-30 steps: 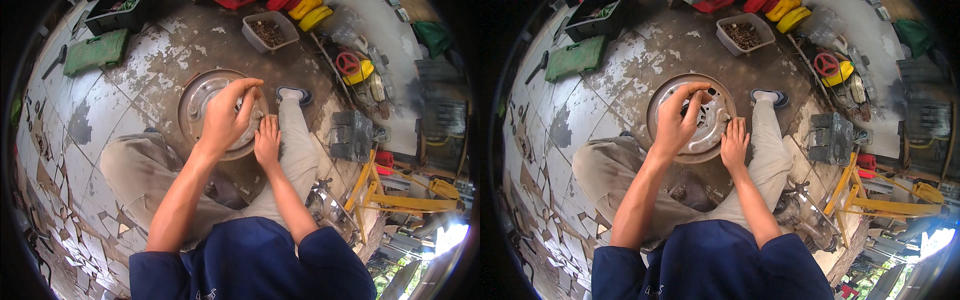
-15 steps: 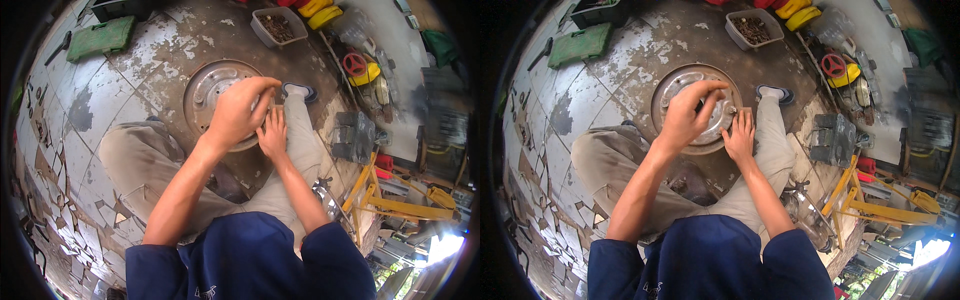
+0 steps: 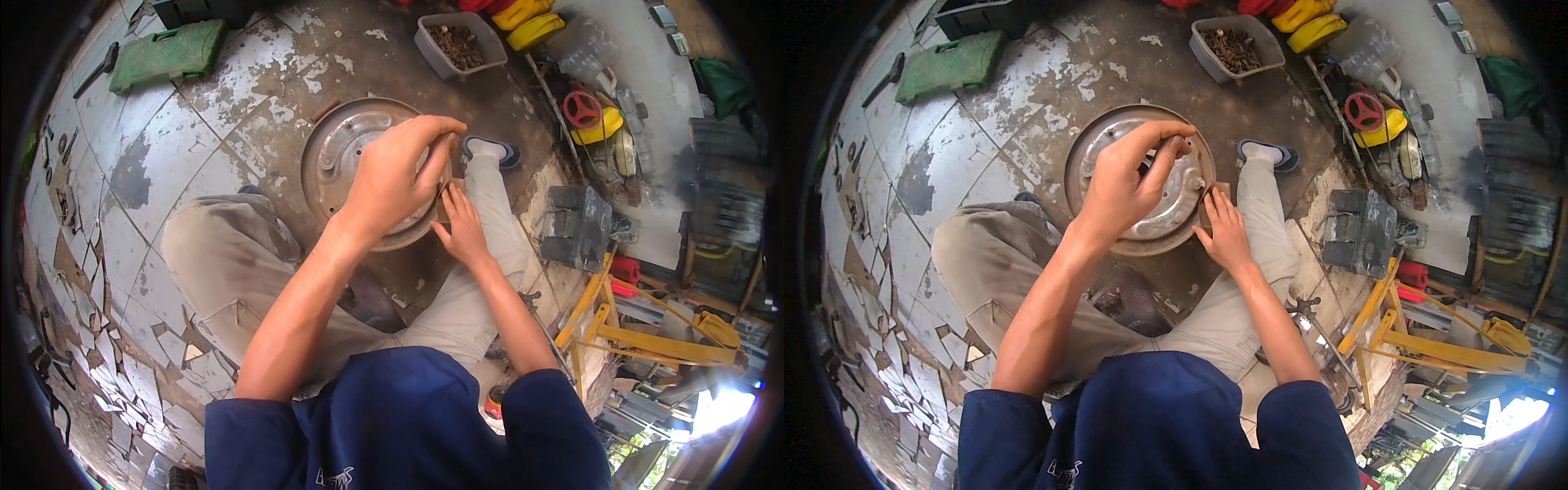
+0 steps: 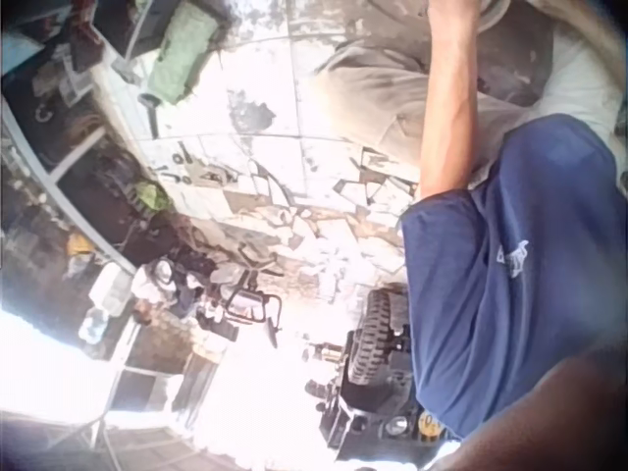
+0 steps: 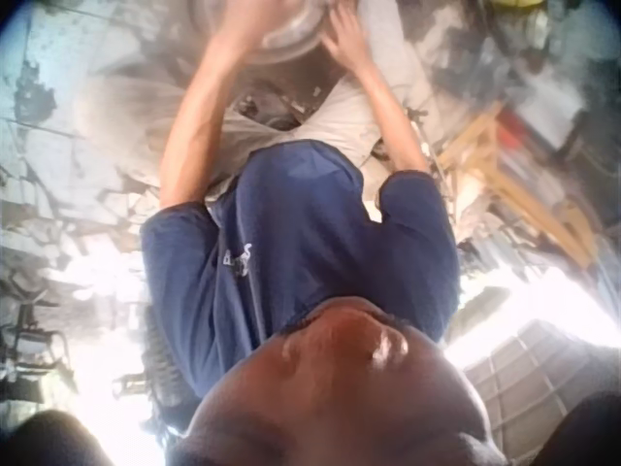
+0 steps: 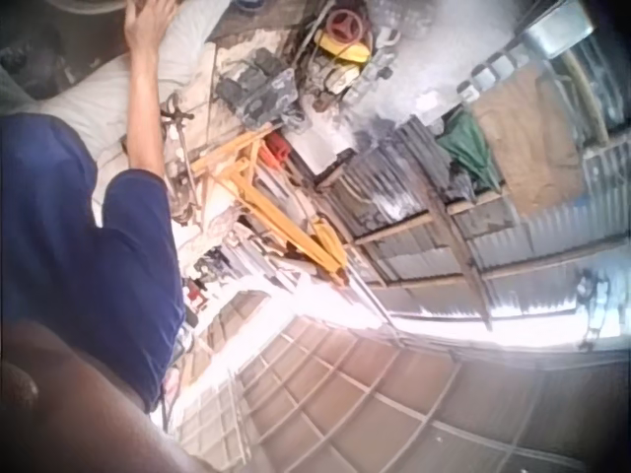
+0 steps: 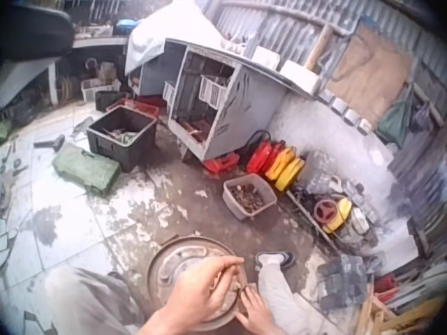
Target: The person sits on the floor and scrubs the surface of a brake drum with a small abrasive tool. The person rotates the drum to access different areas and continues scrubbing the inner and outer surfaces.
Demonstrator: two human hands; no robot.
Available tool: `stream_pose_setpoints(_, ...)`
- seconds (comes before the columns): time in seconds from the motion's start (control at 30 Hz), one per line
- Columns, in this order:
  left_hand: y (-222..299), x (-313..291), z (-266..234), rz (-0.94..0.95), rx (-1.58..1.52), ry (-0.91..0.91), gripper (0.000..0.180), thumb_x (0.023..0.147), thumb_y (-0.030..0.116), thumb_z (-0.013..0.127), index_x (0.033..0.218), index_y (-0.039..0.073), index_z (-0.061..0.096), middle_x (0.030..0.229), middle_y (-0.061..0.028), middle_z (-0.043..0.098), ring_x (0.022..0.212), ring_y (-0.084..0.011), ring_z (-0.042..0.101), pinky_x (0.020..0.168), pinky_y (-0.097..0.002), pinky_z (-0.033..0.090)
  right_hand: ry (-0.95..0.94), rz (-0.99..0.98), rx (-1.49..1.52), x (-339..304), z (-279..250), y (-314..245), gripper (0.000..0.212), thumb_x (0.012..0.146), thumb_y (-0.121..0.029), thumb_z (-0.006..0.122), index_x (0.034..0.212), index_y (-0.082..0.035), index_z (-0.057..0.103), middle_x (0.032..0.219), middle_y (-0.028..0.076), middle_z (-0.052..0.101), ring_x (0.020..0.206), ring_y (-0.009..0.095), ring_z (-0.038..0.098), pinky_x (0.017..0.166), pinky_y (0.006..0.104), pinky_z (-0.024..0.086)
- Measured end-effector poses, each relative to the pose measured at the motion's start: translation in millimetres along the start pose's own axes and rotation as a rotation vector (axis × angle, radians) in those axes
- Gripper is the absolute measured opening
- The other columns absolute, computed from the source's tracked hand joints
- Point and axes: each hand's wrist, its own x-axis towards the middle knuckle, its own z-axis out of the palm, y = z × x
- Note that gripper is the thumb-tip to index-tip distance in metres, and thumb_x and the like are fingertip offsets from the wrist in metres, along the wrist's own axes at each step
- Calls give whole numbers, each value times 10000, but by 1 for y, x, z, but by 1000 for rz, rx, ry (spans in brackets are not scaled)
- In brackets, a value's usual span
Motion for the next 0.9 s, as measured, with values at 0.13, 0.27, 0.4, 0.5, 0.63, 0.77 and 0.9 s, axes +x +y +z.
stream_pose_setpoints(0.13,4,1,2,-11,-16,-8,184,947,22,593,1115,2,666,937,-128,711,869,-195,713,755,-304,539,192,41,58,2,18,-8,501,967,-232,574,1418,-35,479,1509,174,407,1377,362,382,1117,453,339)
stream_pose_setpoints(0.27,2,-2,0,-12,11,-14,182,945,22,594,1111,5,665,927,-128,709,857,-202,708,743,-311,536,392,327,436,15,32,-17,311,1018,-137,460,1261,7,589,1315,205,582,1247,352,519,1071,421,401)
stream_pose_setpoints(0.4,3,-2,-1,-22,6,-12,175,942,24,598,1103,5,664,922,-133,706,849,-217,707,736,-321,534,524,551,816,26,24,-19,250,1022,-139,468,1177,-7,612,1259,164,640,1148,378,602,969,406,475)
stream_pose_setpoints(0.5,2,-1,-2,-19,10,-12,177,940,25,599,1103,5,664,920,-135,705,849,-225,707,735,-326,533,399,327,610,22,21,-23,240,1019,-144,488,1169,-11,620,1258,177,633,1210,358,573,1011,412,436)
stream_pose_setpoints(0.63,2,-1,0,-21,-1,-2,180,937,27,602,1104,7,666,924,-143,705,858,-236,708,734,-331,532,219,298,375,10,23,-38,404,992,-239,556,1344,-46,514,1420,222,486,1369,365,405,1126,474,292)
stream_pose_setpoints(0.77,0,-2,0,-4,22,-7,183,931,30,610,1104,13,669,951,-150,707,873,-243,710,738,-333,533,158,366,281,13,23,-50,741,967,-360,577,1555,-84,219,1568,235,263,1463,388,229,1170,557,165)
stream_pose_setpoints(0.9,-2,-6,1,-23,38,-30,185,927,32,614,1103,17,670,974,-148,708,879,-254,708,747,-337,535,139,392,210,13,26,-58,758,983,-364,542,1573,-81,159,1592,206,238,1470,384,224,1156,611,147)
